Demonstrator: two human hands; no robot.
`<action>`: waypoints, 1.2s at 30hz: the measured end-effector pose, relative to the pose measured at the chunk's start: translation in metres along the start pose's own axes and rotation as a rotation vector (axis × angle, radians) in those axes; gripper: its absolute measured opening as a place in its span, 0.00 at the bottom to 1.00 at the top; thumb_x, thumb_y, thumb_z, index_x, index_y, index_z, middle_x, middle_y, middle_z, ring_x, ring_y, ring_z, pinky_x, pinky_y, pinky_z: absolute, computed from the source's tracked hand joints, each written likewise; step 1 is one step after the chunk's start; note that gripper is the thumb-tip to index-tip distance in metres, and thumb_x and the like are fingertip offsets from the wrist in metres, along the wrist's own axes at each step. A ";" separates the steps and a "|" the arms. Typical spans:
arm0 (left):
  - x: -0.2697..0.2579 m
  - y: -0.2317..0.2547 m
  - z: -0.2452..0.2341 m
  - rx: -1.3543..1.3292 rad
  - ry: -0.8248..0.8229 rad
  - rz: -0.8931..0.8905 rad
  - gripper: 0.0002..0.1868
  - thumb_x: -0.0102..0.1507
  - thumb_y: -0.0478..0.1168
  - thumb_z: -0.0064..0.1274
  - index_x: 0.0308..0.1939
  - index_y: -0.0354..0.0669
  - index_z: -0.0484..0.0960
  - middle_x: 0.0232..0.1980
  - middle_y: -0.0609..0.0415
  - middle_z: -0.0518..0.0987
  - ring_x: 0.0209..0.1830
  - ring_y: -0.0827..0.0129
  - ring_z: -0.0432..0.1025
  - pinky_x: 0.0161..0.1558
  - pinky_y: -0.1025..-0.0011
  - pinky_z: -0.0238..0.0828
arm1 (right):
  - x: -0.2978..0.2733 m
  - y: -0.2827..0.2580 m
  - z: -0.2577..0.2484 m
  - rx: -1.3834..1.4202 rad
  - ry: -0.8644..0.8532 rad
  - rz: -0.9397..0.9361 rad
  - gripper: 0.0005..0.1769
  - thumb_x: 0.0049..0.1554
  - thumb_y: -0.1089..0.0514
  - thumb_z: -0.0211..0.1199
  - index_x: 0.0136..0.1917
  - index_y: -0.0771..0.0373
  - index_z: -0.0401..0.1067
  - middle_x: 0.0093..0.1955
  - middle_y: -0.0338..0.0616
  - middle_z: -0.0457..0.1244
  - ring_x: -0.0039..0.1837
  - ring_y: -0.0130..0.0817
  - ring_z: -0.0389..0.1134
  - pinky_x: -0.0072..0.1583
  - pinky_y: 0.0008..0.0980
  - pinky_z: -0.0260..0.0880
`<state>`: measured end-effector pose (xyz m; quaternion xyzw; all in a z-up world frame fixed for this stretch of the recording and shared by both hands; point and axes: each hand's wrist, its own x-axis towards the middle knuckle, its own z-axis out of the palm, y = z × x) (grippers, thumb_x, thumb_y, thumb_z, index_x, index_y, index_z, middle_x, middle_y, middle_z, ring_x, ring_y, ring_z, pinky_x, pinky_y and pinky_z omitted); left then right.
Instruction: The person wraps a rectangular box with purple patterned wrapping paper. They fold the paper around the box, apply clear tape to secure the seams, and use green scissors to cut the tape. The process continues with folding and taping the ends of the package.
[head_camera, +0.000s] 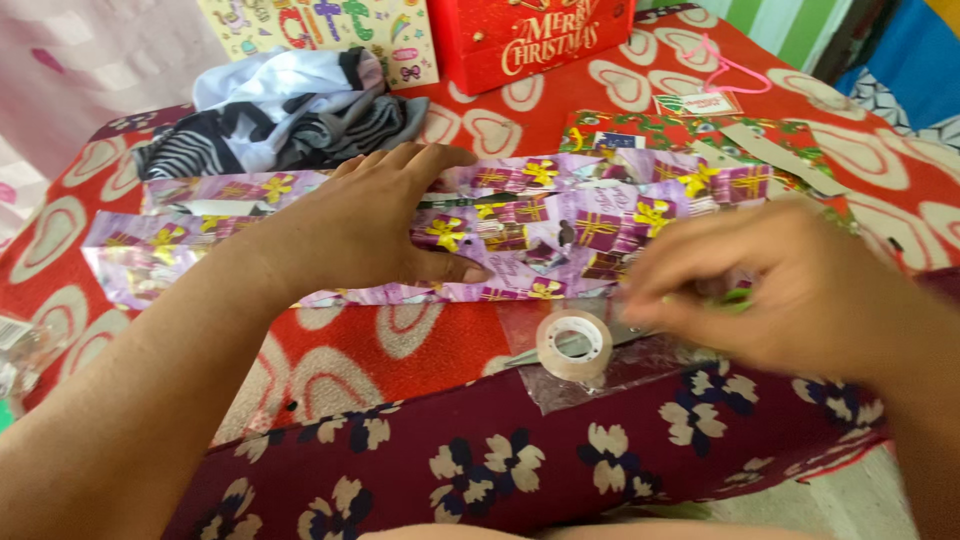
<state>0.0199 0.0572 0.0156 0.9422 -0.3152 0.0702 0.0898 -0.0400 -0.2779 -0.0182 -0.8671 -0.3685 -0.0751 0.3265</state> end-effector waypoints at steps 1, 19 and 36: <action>0.002 0.001 0.001 -0.007 0.001 0.004 0.54 0.48 0.65 0.69 0.71 0.52 0.62 0.66 0.45 0.70 0.71 0.50 0.61 0.68 0.52 0.55 | 0.001 -0.003 0.011 0.000 -0.053 -0.006 0.16 0.55 0.47 0.72 0.56 0.50 0.83 0.55 0.32 0.72 0.51 0.25 0.73 0.45 0.27 0.73; -0.002 -0.004 0.020 0.021 0.193 0.077 0.52 0.47 0.61 0.71 0.69 0.46 0.68 0.67 0.43 0.71 0.69 0.46 0.62 0.67 0.52 0.55 | 0.043 -0.052 0.091 -0.049 -0.045 -0.103 0.32 0.51 0.42 0.70 0.65 0.58 0.73 0.62 0.42 0.67 0.59 0.40 0.71 0.57 0.38 0.71; 0.015 0.001 0.012 -0.058 0.127 0.159 0.48 0.45 0.60 0.74 0.65 0.50 0.74 0.61 0.44 0.78 0.61 0.49 0.71 0.63 0.55 0.66 | 0.027 -0.009 0.028 -0.376 0.357 -0.110 0.25 0.52 0.50 0.72 0.62 0.57 0.76 0.64 0.48 0.67 0.66 0.47 0.66 0.66 0.46 0.64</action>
